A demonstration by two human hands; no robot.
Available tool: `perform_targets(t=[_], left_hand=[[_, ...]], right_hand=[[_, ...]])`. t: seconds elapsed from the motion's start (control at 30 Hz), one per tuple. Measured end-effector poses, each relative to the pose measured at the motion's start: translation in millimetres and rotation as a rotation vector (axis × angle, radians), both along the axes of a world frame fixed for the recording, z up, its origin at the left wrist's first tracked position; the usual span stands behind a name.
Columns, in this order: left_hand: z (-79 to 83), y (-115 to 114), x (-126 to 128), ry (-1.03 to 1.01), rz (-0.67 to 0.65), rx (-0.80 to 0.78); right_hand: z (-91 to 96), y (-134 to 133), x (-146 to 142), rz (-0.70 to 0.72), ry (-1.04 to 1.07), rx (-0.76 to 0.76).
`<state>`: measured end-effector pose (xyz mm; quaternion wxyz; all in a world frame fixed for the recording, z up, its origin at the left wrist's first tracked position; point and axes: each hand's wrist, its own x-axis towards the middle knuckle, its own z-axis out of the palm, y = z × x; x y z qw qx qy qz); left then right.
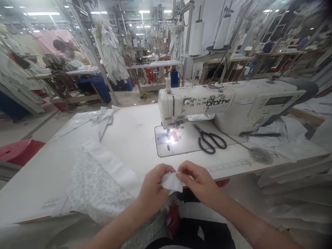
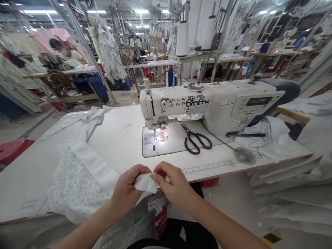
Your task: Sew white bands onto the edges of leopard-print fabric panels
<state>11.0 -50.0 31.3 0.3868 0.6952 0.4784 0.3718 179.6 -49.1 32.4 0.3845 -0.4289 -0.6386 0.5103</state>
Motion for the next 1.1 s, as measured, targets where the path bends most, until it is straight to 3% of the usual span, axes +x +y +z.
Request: perform_targets(t=[0.13,0.23,0.33,0.4,0.57,0.67,0.77,0.87,0.97,1.1], left_hand=[[10.5,-16.3,-6.0,-0.185,-0.140,-0.155],[13.1,-31.6,-6.5,-0.395,-0.396,-0.363],[9.9,-40.8,-3.7,-0.433,-0.585,-0.393],[8.0,-40.7,-2.5,-0.436,-0.503,-0.356],[10.7,-21.7,-5.7,-0.241,-0.020,-0.045],[10.5,-9.5,-7.6,-0.162,0.067,0.000],[5.7,-10.0,-7.9,-0.349,0.033,-0.259],[-2.9,-25.8,-6.2,-0.660,-0.093,-0.667],[-12.9,-45.2,-5.4,-0.864,-0.173,-0.927],[-21.7,-53.9,-12.8,-0.930,-0.080,-0.970]], right_hand=[[-0.7,-12.7,-3.4,0.122,0.249,-0.143],[-8.8,-23.5,-6.3,0.229,0.457,-0.285],[-19.2,-27.1,-9.7,0.299,0.503,-0.387],[-24.4,-26.9,-11.6,0.260,0.513,-0.397],[-26.4,-33.3,-22.4,0.103,0.525,-0.255],[-23.8,-40.2,-31.7,-0.011,0.498,-0.266],[-23.4,-41.8,-34.5,-0.231,0.414,-0.189],[-34.0,-38.3,-32.1,-0.341,0.080,0.234],[-52.8,-36.7,-29.0,-0.274,-0.131,0.518],[-56.9,-41.8,-19.5,-0.181,-0.168,0.501]])
